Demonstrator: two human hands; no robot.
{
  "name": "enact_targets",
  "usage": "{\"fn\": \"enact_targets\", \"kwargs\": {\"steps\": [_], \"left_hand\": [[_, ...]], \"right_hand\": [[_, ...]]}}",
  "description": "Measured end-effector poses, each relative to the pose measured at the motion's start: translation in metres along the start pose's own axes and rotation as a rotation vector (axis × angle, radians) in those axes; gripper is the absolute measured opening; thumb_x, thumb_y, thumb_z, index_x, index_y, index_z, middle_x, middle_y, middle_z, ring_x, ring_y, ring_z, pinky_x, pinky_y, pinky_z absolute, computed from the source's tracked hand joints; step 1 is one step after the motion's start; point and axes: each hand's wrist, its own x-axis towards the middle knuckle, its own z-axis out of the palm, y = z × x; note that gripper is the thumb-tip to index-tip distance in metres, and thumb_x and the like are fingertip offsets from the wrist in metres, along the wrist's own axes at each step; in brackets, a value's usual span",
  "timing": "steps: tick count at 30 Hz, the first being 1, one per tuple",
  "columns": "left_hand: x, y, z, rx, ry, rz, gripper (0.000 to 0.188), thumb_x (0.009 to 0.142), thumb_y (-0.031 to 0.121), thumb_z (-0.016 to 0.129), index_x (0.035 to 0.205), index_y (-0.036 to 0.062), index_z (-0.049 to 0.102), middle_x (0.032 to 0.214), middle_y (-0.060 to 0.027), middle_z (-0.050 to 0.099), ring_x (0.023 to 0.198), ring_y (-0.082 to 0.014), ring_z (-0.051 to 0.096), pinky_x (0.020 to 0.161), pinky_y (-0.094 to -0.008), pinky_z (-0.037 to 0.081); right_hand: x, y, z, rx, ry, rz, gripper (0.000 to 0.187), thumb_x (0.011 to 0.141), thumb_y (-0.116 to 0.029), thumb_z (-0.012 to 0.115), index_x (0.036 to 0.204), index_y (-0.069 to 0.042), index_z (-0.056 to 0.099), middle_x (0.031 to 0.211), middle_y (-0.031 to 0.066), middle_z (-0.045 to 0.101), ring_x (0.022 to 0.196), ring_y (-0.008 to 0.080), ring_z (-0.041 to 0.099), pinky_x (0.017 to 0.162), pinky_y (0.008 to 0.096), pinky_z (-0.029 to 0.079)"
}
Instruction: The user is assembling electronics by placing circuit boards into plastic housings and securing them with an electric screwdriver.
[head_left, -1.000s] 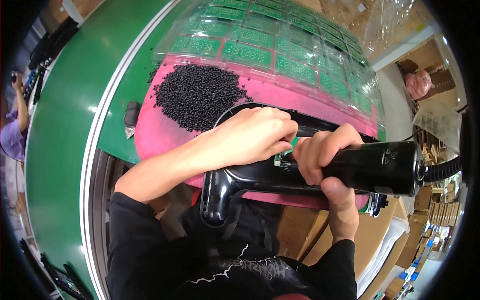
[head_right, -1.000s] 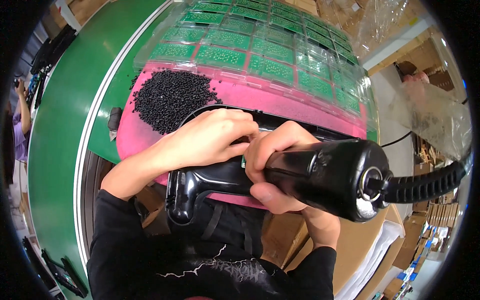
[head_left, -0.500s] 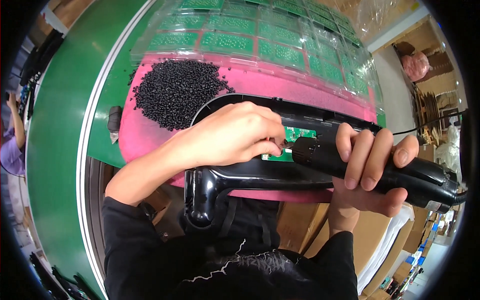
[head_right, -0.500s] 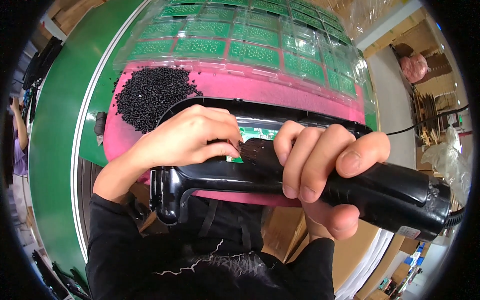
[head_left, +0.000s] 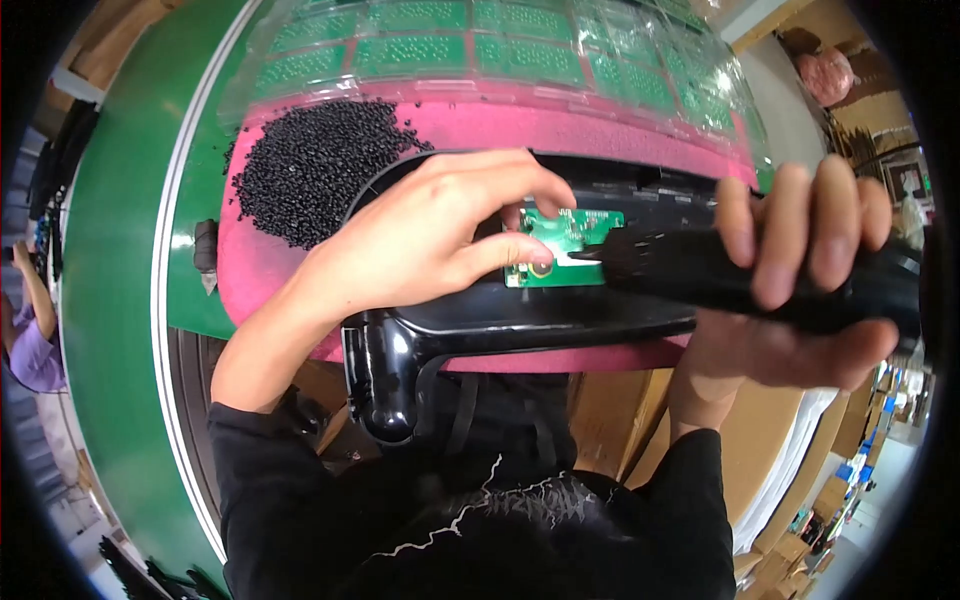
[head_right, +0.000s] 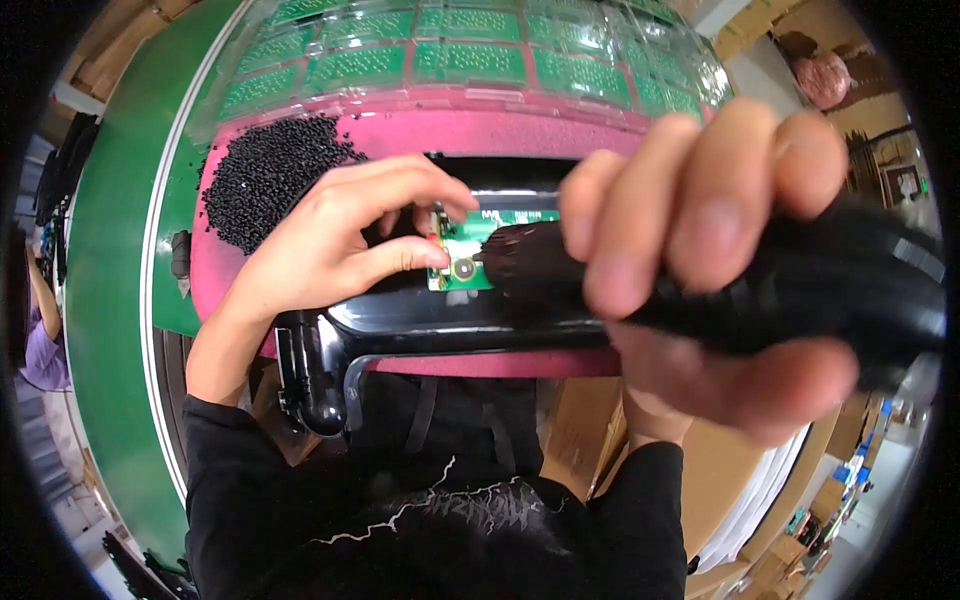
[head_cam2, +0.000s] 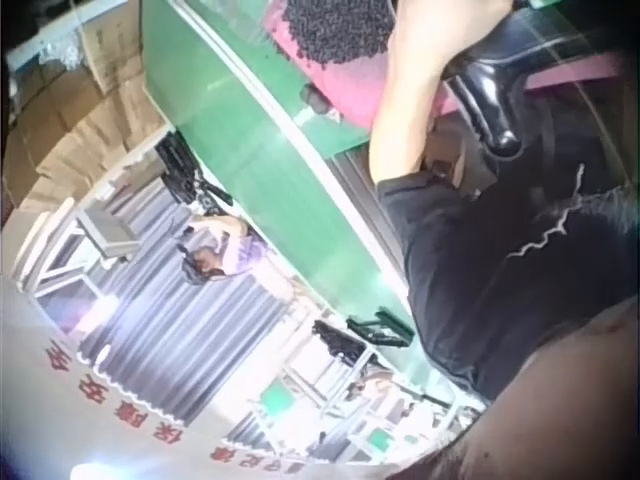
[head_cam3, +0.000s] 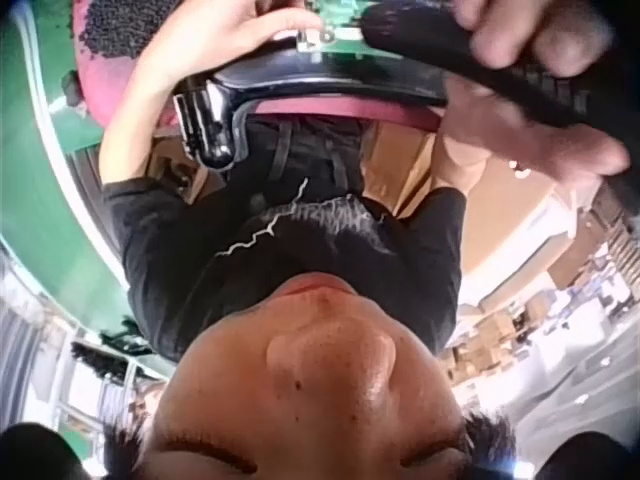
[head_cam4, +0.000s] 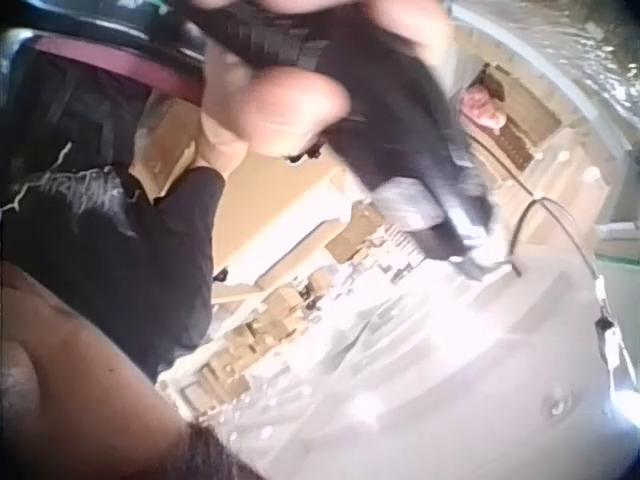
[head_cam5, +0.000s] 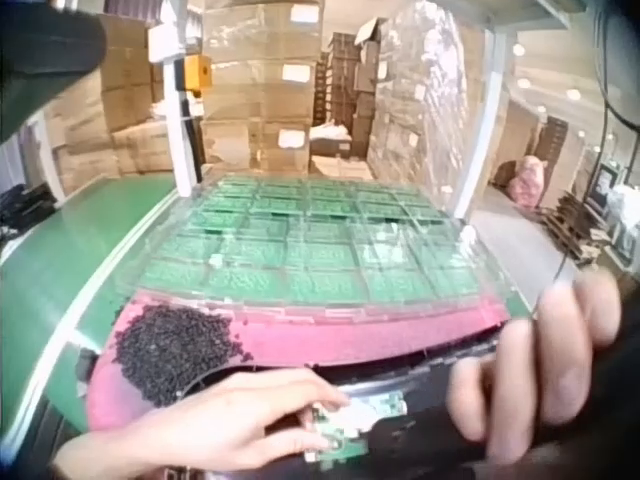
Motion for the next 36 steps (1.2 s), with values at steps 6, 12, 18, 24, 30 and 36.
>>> {"fn": "enact_targets", "kwargs": {"steps": [6, 12, 18, 24, 30, 36], "left_hand": [[-0.005, -0.010, 0.005, 0.212, 0.014, 0.072, 0.026, 0.083, 0.008, 0.073, 0.107, 0.0005, 0.066, 0.099, -0.0101, 0.065, 0.085, -0.0236, 0.065, 0.077, -0.0344, 0.054], [-0.007, -0.007, 0.007, 0.262, -0.015, 0.079, 0.021, 0.083, 0.006, 0.072, 0.102, -0.0003, 0.066, 0.099, -0.0119, 0.065, 0.095, -0.0300, 0.065, 0.083, -0.0380, 0.053], [-0.010, -0.005, 0.009, 0.299, -0.035, 0.061, 0.020, 0.084, 0.008, 0.071, 0.101, -0.0003, 0.066, 0.098, -0.0115, 0.063, 0.094, -0.0299, 0.064, 0.083, -0.0382, 0.052], [-0.009, -0.006, 0.007, 0.339, -0.040, 0.095, 0.018, 0.084, 0.008, 0.070, 0.099, -0.0004, 0.065, 0.097, -0.0113, 0.063, 0.093, -0.0307, 0.064, 0.081, -0.0390, 0.052], [-0.010, -0.011, 0.005, 0.340, -0.024, 0.110, 0.018, 0.086, 0.011, 0.068, 0.100, 0.0000, 0.064, 0.098, -0.0112, 0.063, 0.093, -0.0312, 0.063, 0.081, -0.0403, 0.052], [-0.011, -0.008, 0.005, 0.335, -0.028, 0.099, 0.018, 0.087, 0.011, 0.067, 0.101, 0.0004, 0.064, 0.098, -0.0111, 0.062, 0.093, -0.0316, 0.063, 0.080, -0.0404, 0.052]], "right_hand": [[0.014, -0.030, -0.032, -0.070, -0.114, 0.184, 0.051, 0.084, -0.039, 0.069, 0.114, -0.006, 0.045, 0.094, 0.0001, 0.055, 0.054, 0.0057, 0.052, 0.061, 0.0241, 0.040], [0.013, -0.014, -0.053, -0.102, -0.272, 0.325, 0.054, 0.085, -0.048, 0.065, 0.116, -0.008, 0.045, 0.078, -0.0034, 0.054, 0.054, 0.0054, 0.047, 0.058, 0.0231, 0.038], [0.012, -0.001, -0.048, -0.206, -0.197, 0.405, 0.054, 0.086, -0.049, 0.062, 0.110, -0.004, 0.045, 0.069, -0.0032, 0.050, 0.048, 0.0059, 0.043, 0.048, 0.0215, 0.034], [0.022, 0.006, -0.063, -0.017, -0.525, 0.362, 0.056, 0.078, -0.045, 0.076, 0.108, -0.007, 0.047, 0.067, -0.0041, 0.054, 0.048, 0.0052, 0.050, 0.047, 0.0210, 0.040], [0.033, 0.017, -0.063, 0.103, -0.679, 0.422, 0.042, 0.080, -0.034, 0.083, 0.099, -0.011, 0.053, 0.066, -0.0049, 0.061, 0.050, 0.0063, 0.060, 0.046, 0.0187, 0.048], [0.035, 0.024, -0.060, 0.197, -0.817, 0.387, 0.046, 0.078, -0.032, 0.079, 0.095, 0.000, 0.050, 0.060, 0.0008, 0.049, 0.045, 0.0095, 0.046, 0.043, 0.0229, 0.040]]}}
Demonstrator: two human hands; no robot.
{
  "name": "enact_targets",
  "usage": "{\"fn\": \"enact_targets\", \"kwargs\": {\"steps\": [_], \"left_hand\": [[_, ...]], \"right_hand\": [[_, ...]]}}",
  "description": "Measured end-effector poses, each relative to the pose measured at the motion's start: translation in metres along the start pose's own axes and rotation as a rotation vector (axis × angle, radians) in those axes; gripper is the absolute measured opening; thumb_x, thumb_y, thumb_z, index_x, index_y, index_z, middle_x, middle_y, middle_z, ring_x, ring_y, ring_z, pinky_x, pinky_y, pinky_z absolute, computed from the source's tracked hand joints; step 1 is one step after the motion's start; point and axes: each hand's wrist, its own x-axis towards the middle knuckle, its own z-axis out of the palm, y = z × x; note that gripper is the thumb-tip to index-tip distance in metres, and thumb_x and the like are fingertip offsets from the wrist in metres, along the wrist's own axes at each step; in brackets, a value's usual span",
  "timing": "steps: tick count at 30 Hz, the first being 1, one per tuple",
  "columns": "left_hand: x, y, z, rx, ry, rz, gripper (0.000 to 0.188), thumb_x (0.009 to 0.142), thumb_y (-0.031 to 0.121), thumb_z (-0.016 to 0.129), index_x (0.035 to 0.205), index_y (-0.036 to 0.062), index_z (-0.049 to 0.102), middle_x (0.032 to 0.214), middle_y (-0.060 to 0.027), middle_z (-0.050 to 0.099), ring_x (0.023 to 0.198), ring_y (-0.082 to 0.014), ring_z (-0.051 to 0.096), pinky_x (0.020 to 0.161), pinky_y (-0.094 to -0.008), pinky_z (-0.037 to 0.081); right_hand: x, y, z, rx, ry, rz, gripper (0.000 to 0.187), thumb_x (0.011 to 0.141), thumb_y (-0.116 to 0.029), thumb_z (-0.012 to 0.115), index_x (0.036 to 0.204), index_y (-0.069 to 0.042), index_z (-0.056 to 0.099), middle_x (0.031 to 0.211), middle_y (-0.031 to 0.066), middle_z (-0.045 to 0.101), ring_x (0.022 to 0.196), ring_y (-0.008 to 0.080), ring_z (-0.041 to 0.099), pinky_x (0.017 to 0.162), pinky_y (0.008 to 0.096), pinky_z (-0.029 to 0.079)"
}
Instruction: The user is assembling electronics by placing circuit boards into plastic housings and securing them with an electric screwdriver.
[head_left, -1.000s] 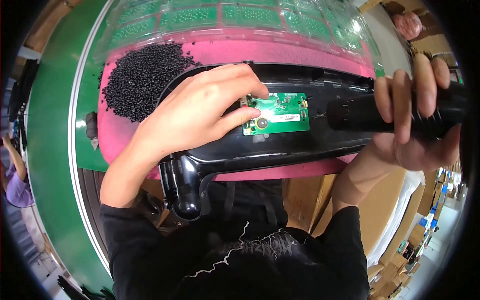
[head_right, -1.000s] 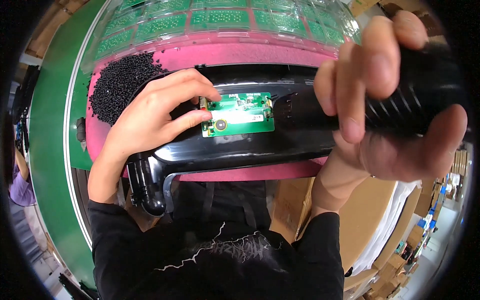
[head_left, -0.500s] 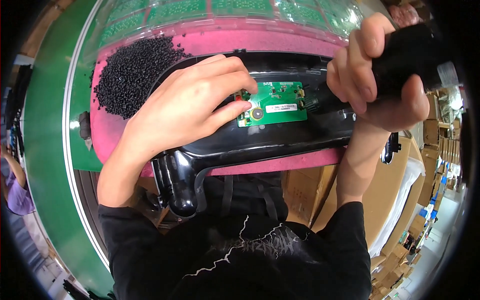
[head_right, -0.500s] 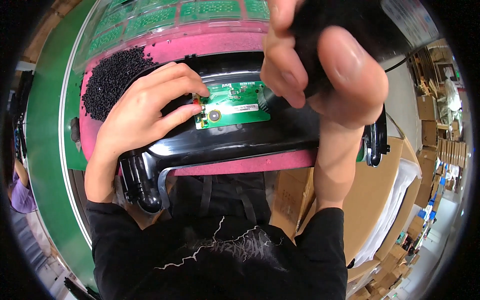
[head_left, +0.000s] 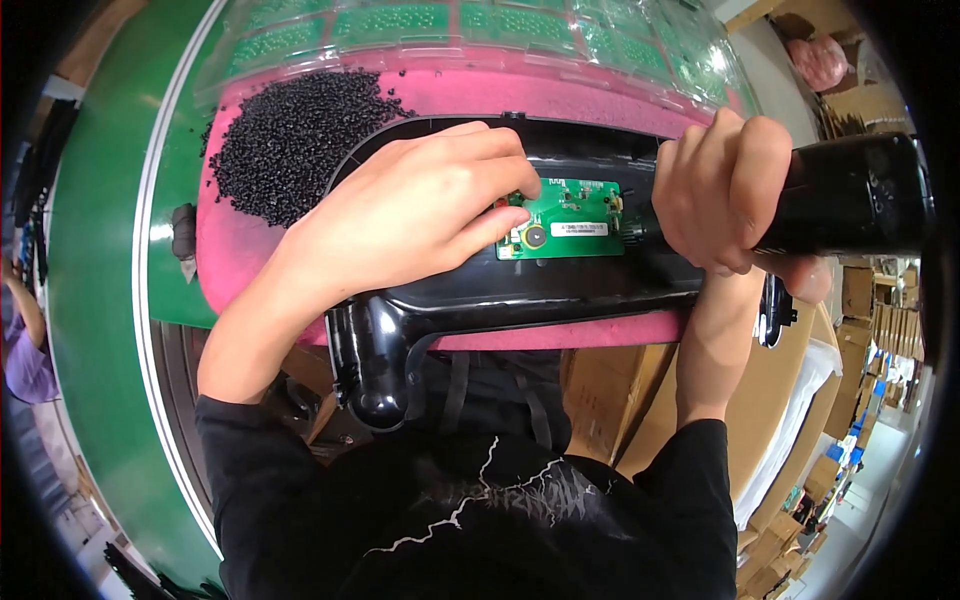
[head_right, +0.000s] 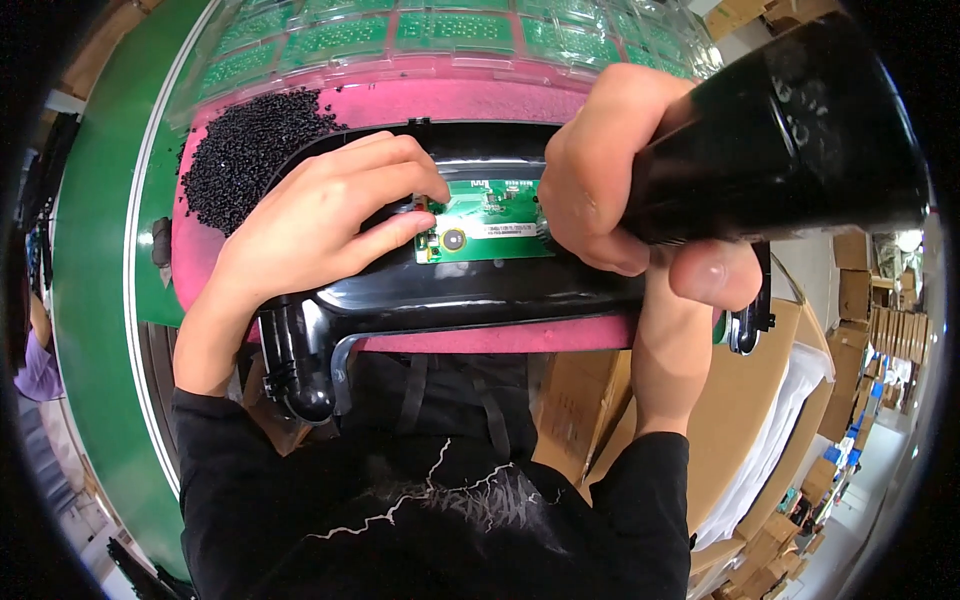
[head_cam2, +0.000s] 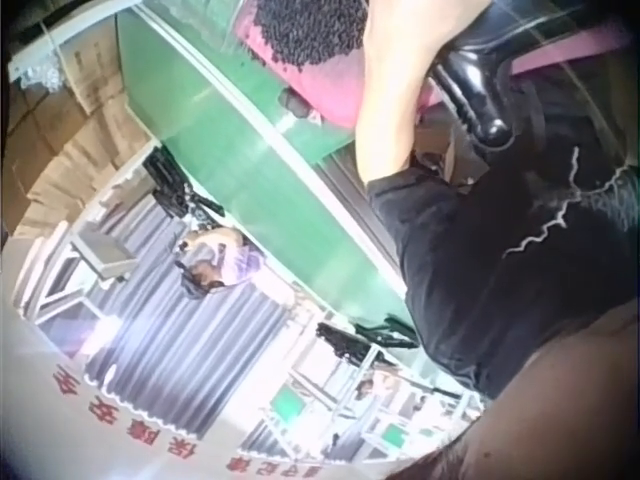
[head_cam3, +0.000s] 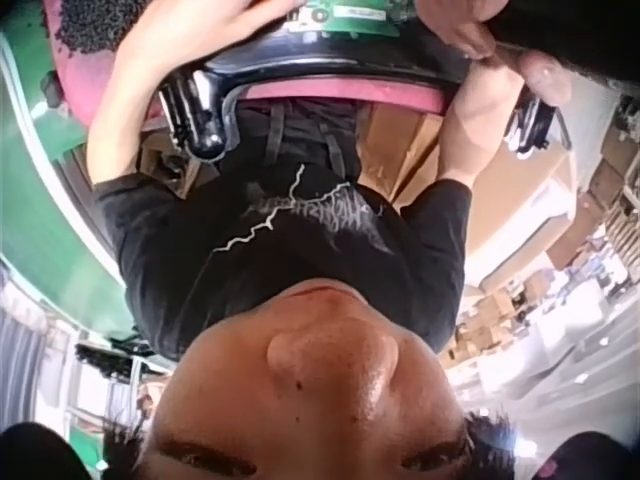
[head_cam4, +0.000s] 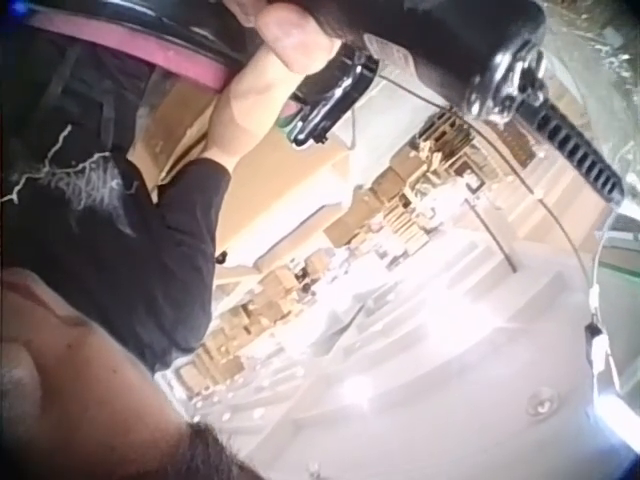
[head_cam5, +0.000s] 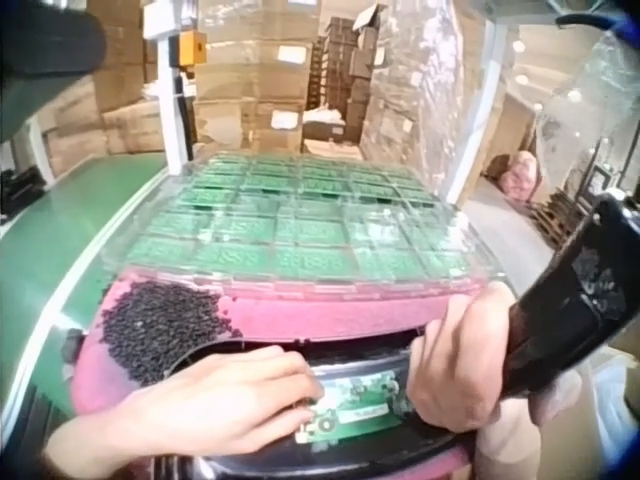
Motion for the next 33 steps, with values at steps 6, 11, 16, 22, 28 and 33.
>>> {"fn": "enact_targets", "kwargs": {"steps": [6, 11, 16, 22, 28, 33], "left_hand": [[0.003, 0.002, 0.001, -0.011, 0.074, 0.044, 0.015, 0.085, 0.007, 0.067, 0.098, -0.0004, 0.065, 0.095, -0.0117, 0.064, 0.092, -0.0307, 0.064, 0.079, -0.0399, 0.052], [0.000, 0.002, -0.016, 0.046, 0.284, 0.027, 0.011, 0.084, 0.001, 0.065, 0.094, -0.0017, 0.067, 0.091, -0.0127, 0.066, 0.087, -0.0277, 0.066, 0.079, -0.0364, 0.052], [-0.001, -0.004, -0.020, 0.262, 0.203, -0.155, 0.024, 0.087, 0.009, 0.067, 0.108, -0.0005, 0.064, 0.106, -0.0145, 0.062, 0.106, -0.0332, 0.061, 0.092, -0.0391, 0.048], [0.005, 0.002, -0.018, 0.401, 0.084, -0.120, 0.030, 0.087, 0.014, 0.067, 0.113, 0.0007, 0.060, 0.103, -0.0169, 0.059, 0.101, -0.0369, 0.059, 0.087, -0.0435, 0.050], [0.019, 0.011, -0.001, 0.371, -0.007, -0.162, 0.020, 0.087, 0.015, 0.068, 0.092, -0.0021, 0.060, 0.088, -0.0208, 0.057, 0.084, -0.0430, 0.059, 0.070, -0.0478, 0.047], [0.016, 0.032, -0.001, 0.388, -0.012, -0.027, 0.027, 0.087, 0.007, 0.068, 0.074, -0.0048, 0.046, 0.074, -0.0212, 0.046, 0.067, -0.0439, 0.047, 0.059, -0.0467, 0.037]], "right_hand": [[-0.005, -0.003, 0.002, -0.004, 0.053, -0.015, 0.045, 0.076, -0.035, 0.074, 0.093, 0.000, 0.051, 0.057, 0.0007, 0.047, 0.044, 0.0090, 0.044, 0.041, 0.0228, 0.038], [-0.011, -0.001, 0.014, 0.000, 0.314, -0.013, 0.052, 0.079, -0.046, 0.072, 0.097, -0.002, 0.051, 0.057, -0.0002, 0.047, 0.042, 0.0082, 0.042, 0.042, 0.0231, 0.037], [-0.003, -0.011, 0.022, 0.045, 1.091, -0.056, 0.040, 0.100, -0.032, 0.057, 0.120, 0.001, 0.047, 0.075, -0.0029, 0.044, 0.055, 0.0050, 0.040, 0.061, 0.0218, 0.040], [-0.035, -0.020, -0.010, -0.055, 1.611, -0.179, 0.015, 0.090, -0.010, 0.067, 0.096, -0.002, 0.056, 0.092, 0.0079, 0.058, 0.088, 0.0213, 0.060, 0.077, 0.0460, 0.051], [-0.032, -0.010, -0.002, -0.634, 1.642, -0.248, 0.072, 0.087, -0.012, 0.069, 0.148, -0.006, 0.031, 0.122, 0.0118, 0.056, 0.109, 0.0237, 0.058, 0.097, 0.0465, 0.048], [-0.022, -0.026, 0.041, -1.448, 1.441, -0.221, 0.082, 0.075, -0.008, 0.067, 0.148, -0.011, 0.030, 0.145, 0.0211, 0.024, 0.135, 0.0402, 0.028, 0.109, 0.0507, 0.035]]}}
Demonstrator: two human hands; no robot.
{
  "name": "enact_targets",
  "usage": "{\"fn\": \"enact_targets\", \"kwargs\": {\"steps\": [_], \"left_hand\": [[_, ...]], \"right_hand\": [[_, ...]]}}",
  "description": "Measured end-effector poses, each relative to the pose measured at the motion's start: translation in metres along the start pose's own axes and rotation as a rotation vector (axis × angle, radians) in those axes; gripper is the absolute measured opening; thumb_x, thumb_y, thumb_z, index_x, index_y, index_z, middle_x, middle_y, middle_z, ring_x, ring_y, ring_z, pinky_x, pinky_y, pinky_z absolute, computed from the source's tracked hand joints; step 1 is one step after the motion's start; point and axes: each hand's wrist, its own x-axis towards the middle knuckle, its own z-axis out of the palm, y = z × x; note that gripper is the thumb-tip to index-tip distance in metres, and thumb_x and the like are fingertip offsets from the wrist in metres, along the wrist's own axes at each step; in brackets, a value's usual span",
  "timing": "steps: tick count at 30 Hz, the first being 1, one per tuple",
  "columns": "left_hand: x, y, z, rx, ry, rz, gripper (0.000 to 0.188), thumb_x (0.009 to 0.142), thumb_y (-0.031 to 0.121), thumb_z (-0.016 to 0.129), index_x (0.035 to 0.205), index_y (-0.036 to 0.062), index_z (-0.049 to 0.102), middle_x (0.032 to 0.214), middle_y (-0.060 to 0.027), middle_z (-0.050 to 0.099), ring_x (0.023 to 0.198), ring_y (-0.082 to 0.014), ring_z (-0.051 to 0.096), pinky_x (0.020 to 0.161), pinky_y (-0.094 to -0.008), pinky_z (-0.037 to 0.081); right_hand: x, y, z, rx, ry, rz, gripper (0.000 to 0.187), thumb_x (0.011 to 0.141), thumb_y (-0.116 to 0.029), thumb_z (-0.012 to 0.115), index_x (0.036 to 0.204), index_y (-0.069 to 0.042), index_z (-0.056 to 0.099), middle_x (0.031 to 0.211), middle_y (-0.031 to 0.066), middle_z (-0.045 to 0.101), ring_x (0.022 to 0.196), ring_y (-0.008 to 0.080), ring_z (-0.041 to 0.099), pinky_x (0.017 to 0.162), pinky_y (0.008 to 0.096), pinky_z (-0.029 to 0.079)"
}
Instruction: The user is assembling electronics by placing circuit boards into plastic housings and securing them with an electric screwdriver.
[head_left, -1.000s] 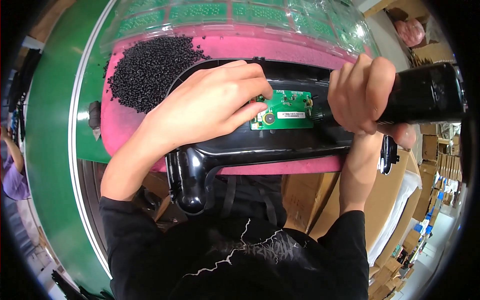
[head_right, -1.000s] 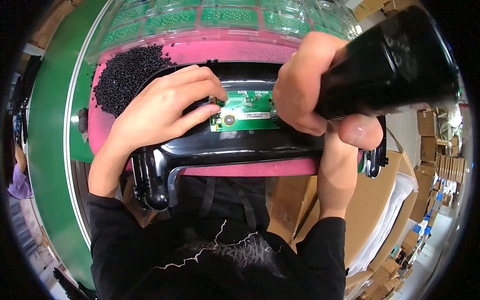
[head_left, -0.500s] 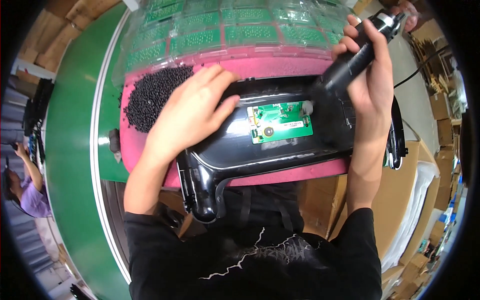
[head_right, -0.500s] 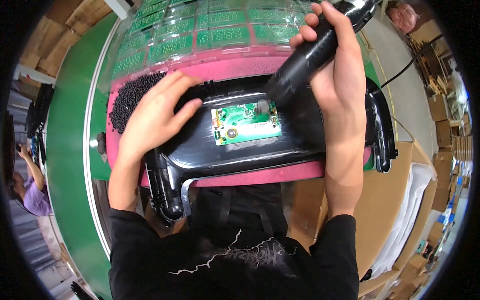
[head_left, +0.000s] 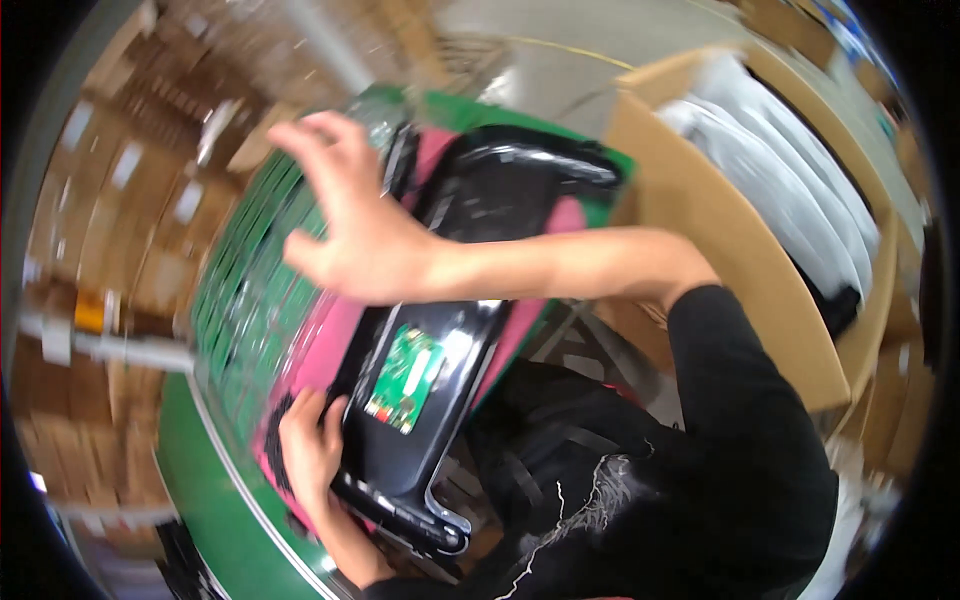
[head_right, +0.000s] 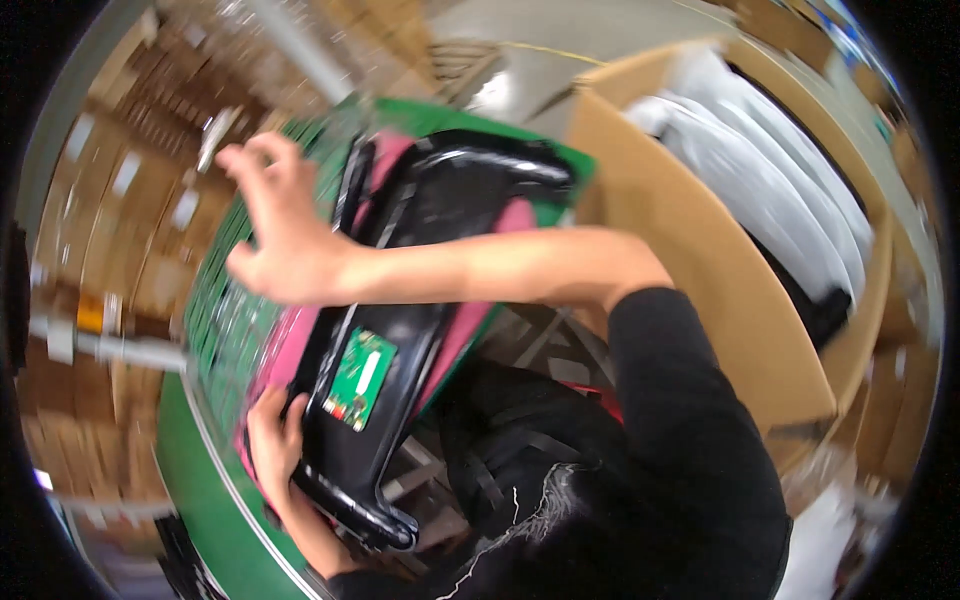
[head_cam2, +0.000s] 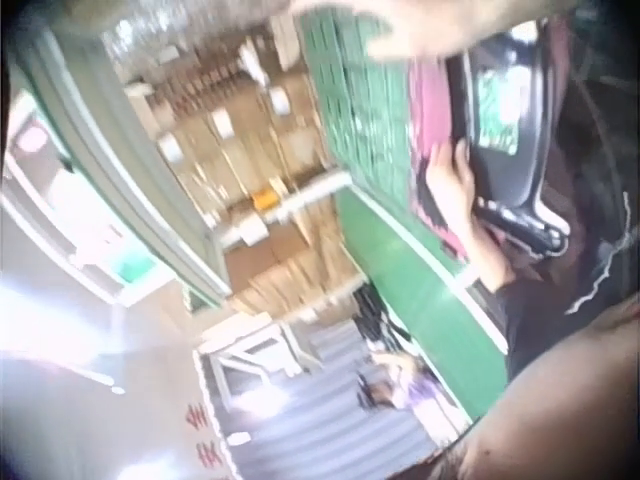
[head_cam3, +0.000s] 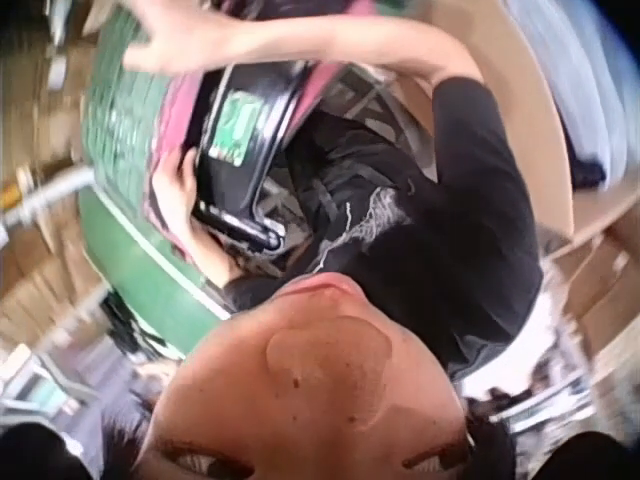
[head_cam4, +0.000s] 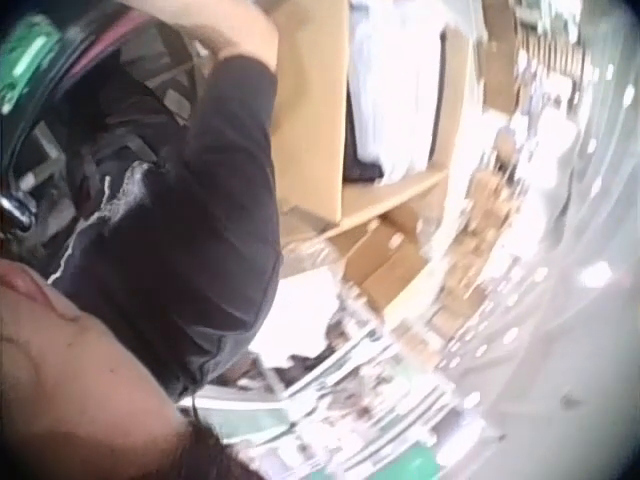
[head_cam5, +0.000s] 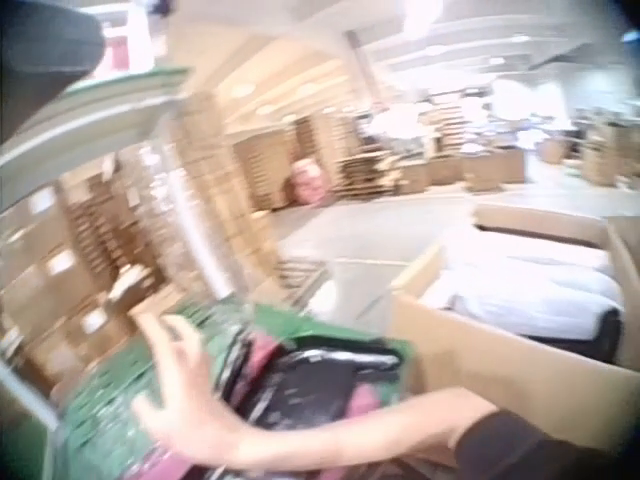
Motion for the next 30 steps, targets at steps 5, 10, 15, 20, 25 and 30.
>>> {"fn": "enact_targets", "kwargs": {"steps": [5, 10, 15, 20, 25, 30], "left_hand": [[-0.024, 0.022, -0.026, -0.051, 0.177, 0.013, 0.012, 0.084, -0.007, 0.064, 0.096, -0.0083, 0.064, 0.083, -0.0128, 0.049, 0.072, -0.0264, 0.052, 0.065, -0.0343, 0.042], [-0.082, 0.079, -0.065, 0.415, 0.580, 0.097, 0.016, 0.087, 0.007, 0.075, 0.102, 0.0031, 0.073, 0.096, -0.0144, 0.063, 0.084, -0.0315, 0.063, 0.073, -0.0410, 0.053], [-0.165, 0.049, -0.058, 0.280, 1.204, -0.322, 0.032, 0.093, 0.022, 0.066, 0.095, -0.0092, 0.063, 0.088, -0.0162, 0.063, 0.077, -0.0265, 0.059, 0.068, -0.0383, 0.049], [-0.271, -0.022, -0.064, -0.021, 1.155, -0.802, 0.027, 0.088, 0.023, 0.067, 0.094, -0.0035, 0.066, 0.085, -0.0143, 0.065, 0.080, -0.0278, 0.062, 0.074, -0.0412, 0.050], [-0.255, 0.014, -0.060, -0.505, 1.439, -0.494, 0.025, 0.087, 0.024, 0.067, 0.093, -0.0010, 0.068, 0.085, -0.0142, 0.066, 0.082, -0.0282, 0.063, 0.077, -0.0427, 0.049], [-0.245, 0.020, -0.057, -0.959, 1.535, -0.251, 0.019, 0.083, 0.024, 0.068, 0.088, 0.0053, 0.070, 0.089, -0.0137, 0.070, 0.085, -0.0283, 0.065, 0.085, -0.0474, 0.048]], "right_hand": [[0.022, -0.011, -0.128, -0.380, -0.133, -0.592, 0.077, 0.069, -0.008, 0.067, 0.140, -0.016, 0.041, 0.140, 0.0228, 0.027, 0.132, 0.0437, 0.026, 0.110, 0.0582, 0.027], [0.018, 0.009, -0.348, -0.868, -0.159, -0.374, 0.068, 0.080, -0.008, 0.058, 0.146, -0.009, 0.039, 0.131, 0.0207, 0.050, 0.124, 0.0337, 0.048, 0.107, 0.0470, 0.038], [-0.117, 0.060, -0.507, -1.404, -0.660, 0.454, 0.071, 0.093, -0.033, 0.059, 0.149, 0.000, 0.031, 0.146, 0.0218, 0.042, 0.133, 0.0380, 0.042, 0.110, 0.0486, 0.035], [-0.211, 0.108, -0.509, -1.715, -0.782, 0.365, 0.057, 0.095, -0.030, 0.044, 0.143, 0.001, 0.042, 0.160, 0.0155, 0.024, 0.150, 0.0306, 0.019, 0.119, 0.0508, 0.017], [-0.184, 0.098, -0.487, -1.641, -0.713, 0.541, 0.046, 0.092, -0.023, 0.048, 0.128, 0.004, 0.054, 0.151, 0.0156, 0.037, 0.144, 0.0307, 0.029, 0.116, 0.0506, 0.024], [-0.177, 0.067, -0.502, -1.782, -0.648, 0.276, 0.032, 0.088, -0.014, 0.052, 0.111, 0.007, 0.059, 0.137, 0.0157, 0.048, 0.130, 0.0298, 0.043, 0.109, 0.0469, 0.033]]}}
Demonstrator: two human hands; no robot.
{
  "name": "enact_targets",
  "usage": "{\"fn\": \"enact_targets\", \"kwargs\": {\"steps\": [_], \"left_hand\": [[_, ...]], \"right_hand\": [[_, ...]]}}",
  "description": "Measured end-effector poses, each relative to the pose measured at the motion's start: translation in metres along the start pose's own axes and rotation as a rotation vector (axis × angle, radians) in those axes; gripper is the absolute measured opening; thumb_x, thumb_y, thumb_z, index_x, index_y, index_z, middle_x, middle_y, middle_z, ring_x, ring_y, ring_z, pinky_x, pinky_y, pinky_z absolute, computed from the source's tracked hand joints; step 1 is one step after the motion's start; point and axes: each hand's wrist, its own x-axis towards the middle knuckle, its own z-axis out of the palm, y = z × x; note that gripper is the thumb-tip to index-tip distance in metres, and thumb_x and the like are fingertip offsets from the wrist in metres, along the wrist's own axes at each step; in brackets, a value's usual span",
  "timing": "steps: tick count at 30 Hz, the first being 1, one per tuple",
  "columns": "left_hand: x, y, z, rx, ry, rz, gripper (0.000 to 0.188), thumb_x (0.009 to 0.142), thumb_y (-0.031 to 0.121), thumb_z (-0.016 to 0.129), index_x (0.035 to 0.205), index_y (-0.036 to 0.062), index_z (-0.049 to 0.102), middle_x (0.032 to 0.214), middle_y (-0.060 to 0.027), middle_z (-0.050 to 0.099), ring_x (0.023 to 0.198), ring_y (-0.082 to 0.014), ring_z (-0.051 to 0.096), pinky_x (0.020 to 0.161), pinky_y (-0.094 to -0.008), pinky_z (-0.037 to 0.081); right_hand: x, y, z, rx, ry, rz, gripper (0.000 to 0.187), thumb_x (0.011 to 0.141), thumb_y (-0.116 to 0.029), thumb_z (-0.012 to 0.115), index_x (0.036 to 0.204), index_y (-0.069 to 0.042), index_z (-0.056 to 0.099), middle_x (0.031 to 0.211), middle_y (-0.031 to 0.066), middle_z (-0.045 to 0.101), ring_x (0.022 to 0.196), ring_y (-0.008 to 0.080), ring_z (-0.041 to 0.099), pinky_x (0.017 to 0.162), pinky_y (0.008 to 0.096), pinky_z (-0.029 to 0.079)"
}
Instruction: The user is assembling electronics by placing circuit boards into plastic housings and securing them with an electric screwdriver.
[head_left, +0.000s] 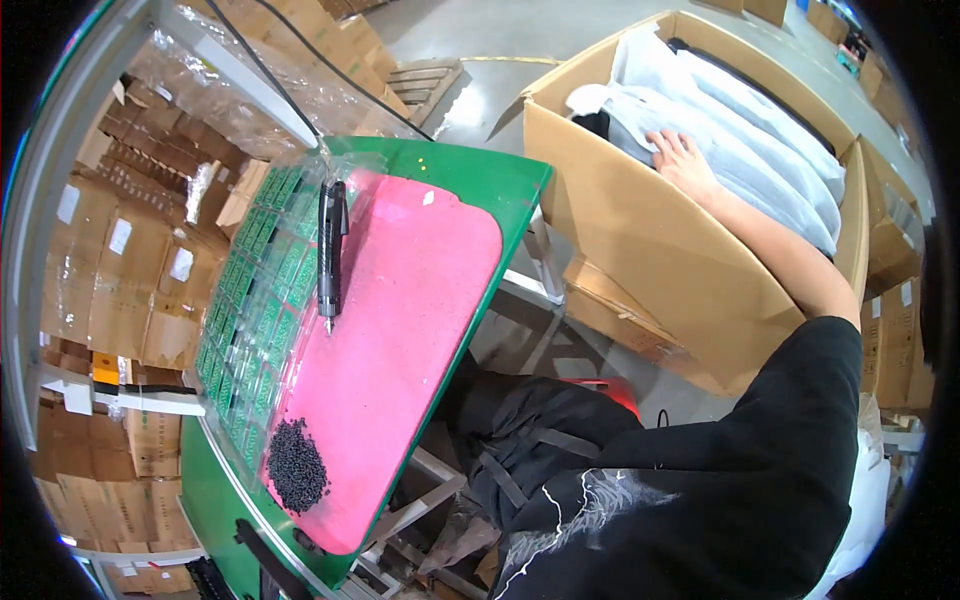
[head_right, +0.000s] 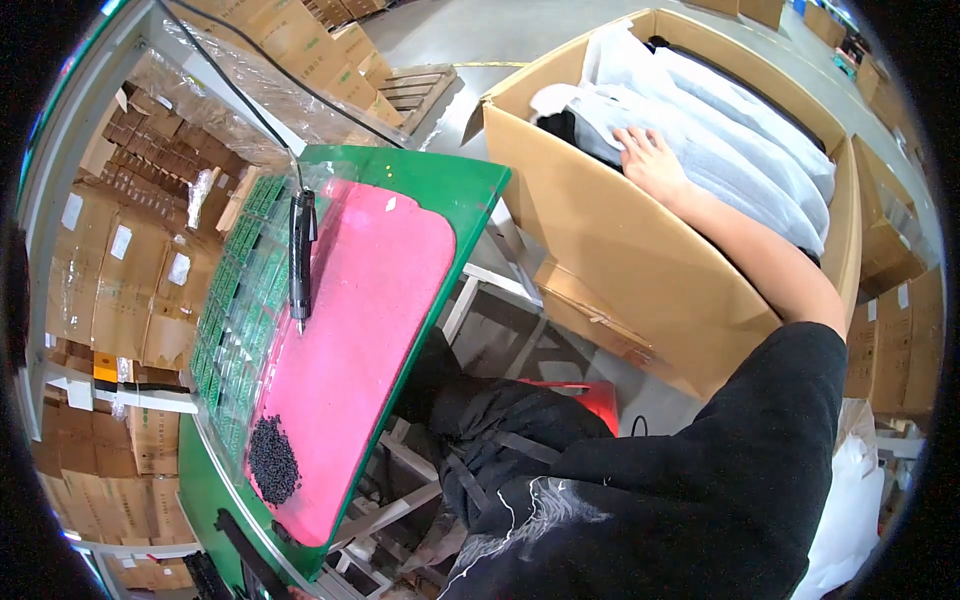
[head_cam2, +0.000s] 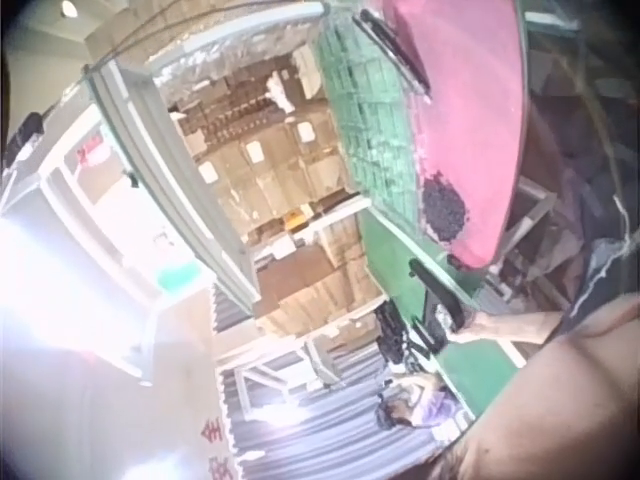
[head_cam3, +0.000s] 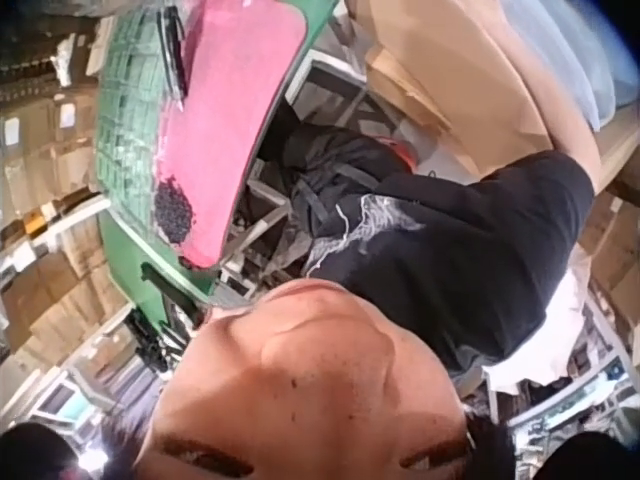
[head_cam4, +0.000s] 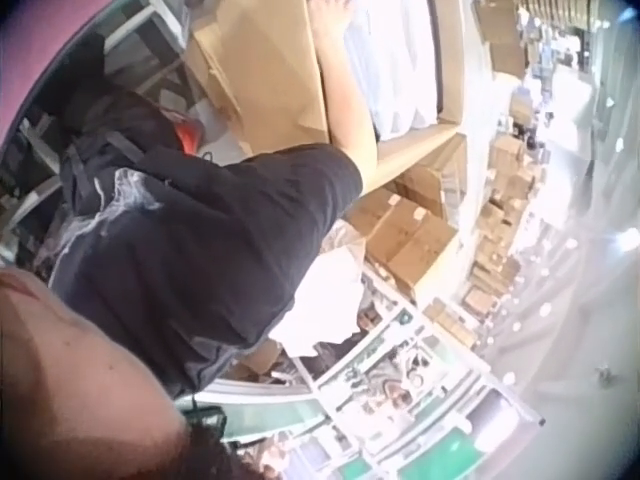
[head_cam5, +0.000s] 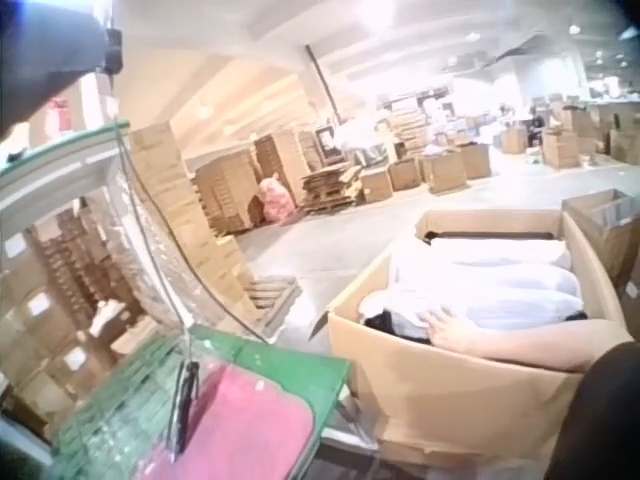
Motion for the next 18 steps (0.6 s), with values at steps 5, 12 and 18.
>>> {"fn": "enact_targets", "kwargs": {"steps": [5, 12, 18], "left_hand": [[0.027, -0.020, -0.022, 0.220, -0.060, 0.202, 0.019, 0.085, 0.022, 0.069, 0.091, 0.0041, 0.070, 0.093, -0.0149, 0.068, 0.086, -0.0303, 0.065, 0.083, -0.0467, 0.049], [0.069, -0.073, 0.000, 0.561, -0.272, 0.522, 0.019, 0.089, 0.020, 0.070, 0.096, 0.0021, 0.070, 0.100, -0.0169, 0.065, 0.088, -0.0337, 0.063, 0.080, -0.0455, 0.051], [0.012, -0.033, 0.057, 0.445, -0.104, 0.087, 0.029, 0.094, 0.004, 0.056, 0.119, -0.0073, 0.063, 0.120, -0.0157, 0.060, 0.111, -0.0268, 0.061, 0.087, -0.0343, 0.052]], "right_hand": [[0.033, 0.034, -0.114, 0.418, 0.326, 0.311, 0.021, 0.097, -0.017, 0.047, 0.106, 0.000, 0.055, 0.097, 0.0278, 0.065, 0.094, 0.0471, 0.061, 0.082, 0.0548, 0.049], [0.065, 0.184, -0.199, 0.692, 1.030, 0.873, 0.036, 0.102, -0.023, 0.041, 0.129, -0.002, 0.054, 0.097, 0.0213, 0.067, 0.088, 0.0309, 0.065, 0.088, 0.0459, 0.050], [0.106, 0.151, -0.252, 1.302, 0.810, 0.625, 0.030, 0.098, -0.015, 0.055, 0.124, 0.001, 0.054, 0.112, 0.0164, 0.066, 0.100, 0.0258, 0.062, 0.085, 0.0395, 0.052]]}}
